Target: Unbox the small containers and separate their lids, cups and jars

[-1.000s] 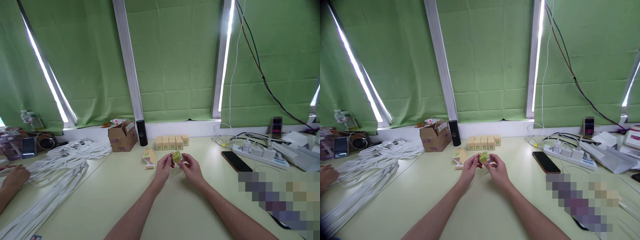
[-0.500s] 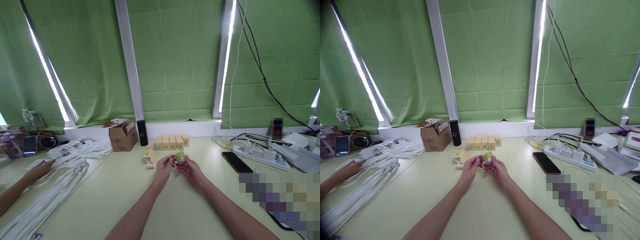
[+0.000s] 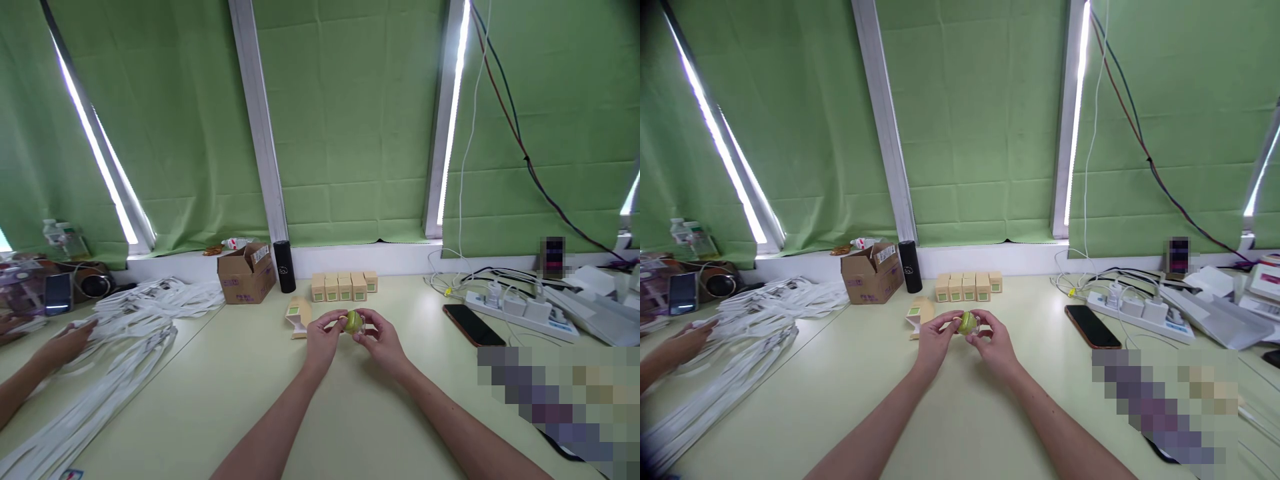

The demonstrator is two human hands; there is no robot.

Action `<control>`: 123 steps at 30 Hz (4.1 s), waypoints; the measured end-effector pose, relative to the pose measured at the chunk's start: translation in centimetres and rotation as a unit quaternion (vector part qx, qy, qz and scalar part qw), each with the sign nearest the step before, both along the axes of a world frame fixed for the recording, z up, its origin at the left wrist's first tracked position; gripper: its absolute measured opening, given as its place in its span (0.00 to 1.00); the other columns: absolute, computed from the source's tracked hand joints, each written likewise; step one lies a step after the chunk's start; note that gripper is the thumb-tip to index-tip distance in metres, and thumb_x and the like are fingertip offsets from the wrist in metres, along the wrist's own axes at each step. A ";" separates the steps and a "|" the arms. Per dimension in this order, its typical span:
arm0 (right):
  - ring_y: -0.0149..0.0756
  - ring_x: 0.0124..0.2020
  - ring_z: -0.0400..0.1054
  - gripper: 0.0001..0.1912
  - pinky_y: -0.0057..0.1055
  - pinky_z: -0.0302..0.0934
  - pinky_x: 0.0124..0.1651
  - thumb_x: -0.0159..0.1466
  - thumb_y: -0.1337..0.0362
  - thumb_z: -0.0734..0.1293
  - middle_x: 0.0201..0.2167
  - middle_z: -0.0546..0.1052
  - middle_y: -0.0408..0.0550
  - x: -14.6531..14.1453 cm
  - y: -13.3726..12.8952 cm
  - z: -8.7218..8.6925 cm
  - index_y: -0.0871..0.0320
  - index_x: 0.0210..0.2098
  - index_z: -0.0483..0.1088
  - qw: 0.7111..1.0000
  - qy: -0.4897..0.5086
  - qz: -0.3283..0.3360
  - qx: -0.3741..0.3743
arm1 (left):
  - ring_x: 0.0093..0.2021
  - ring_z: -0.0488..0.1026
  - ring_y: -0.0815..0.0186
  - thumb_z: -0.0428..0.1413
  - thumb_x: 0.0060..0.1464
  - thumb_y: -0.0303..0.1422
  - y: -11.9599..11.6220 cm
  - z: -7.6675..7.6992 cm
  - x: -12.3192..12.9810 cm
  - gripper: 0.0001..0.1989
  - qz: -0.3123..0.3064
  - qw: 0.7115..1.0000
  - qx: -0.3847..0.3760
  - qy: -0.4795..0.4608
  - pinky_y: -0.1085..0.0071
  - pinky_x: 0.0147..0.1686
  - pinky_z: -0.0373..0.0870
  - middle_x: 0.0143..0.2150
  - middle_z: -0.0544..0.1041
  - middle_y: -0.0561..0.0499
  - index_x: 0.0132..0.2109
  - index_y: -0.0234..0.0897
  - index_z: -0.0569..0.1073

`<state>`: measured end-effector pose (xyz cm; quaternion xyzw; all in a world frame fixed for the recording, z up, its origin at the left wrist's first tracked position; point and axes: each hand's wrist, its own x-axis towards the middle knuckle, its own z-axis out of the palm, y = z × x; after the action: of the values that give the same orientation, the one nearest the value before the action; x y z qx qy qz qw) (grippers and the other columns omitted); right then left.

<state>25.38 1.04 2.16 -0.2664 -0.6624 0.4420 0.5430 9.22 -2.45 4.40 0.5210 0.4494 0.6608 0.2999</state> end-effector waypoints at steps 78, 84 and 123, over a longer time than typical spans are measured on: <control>0.53 0.62 0.62 0.29 0.58 0.60 0.65 0.63 0.67 0.64 0.60 0.71 0.55 6.5 4.9 0.0 0.52 0.64 0.62 0.894 -0.208 -0.269 0.291 | 0.34 0.84 0.59 0.60 0.61 0.33 0.7 -0.7 -0.5 0.07 -0.016 0.965 -0.130 -0.227 0.60 0.42 0.81 0.35 0.83 0.42 0.37 0.34 0.71; 0.53 0.64 0.62 0.30 0.57 0.61 0.64 0.67 0.64 0.65 0.61 0.69 0.56 1.4 -0.4 0.9 0.50 0.67 0.57 0.934 -0.183 -0.129 0.279 | 0.36 0.85 0.54 0.63 0.55 0.35 0.0 0.0 0.1 0.10 -0.070 0.959 -0.137 -0.236 0.64 0.37 0.79 0.39 0.84 0.41 0.37 0.35 0.71; 0.42 0.43 0.74 0.30 0.43 0.72 0.51 0.53 0.54 0.79 0.41 0.75 0.46 0.7 0.6 0.7 0.52 0.53 0.73 0.995 0.069 0.059 -0.044 | 0.49 0.77 0.58 0.72 0.40 0.28 -0.8 0.1 1.5 0.27 -0.148 0.984 -0.046 -0.082 0.64 0.48 0.75 0.49 0.79 0.44 0.50 0.38 0.75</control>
<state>26.08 1.63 2.87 -0.2192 -0.6179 0.5192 0.5483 10.69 -3.29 4.46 0.5117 0.3707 0.6284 0.4538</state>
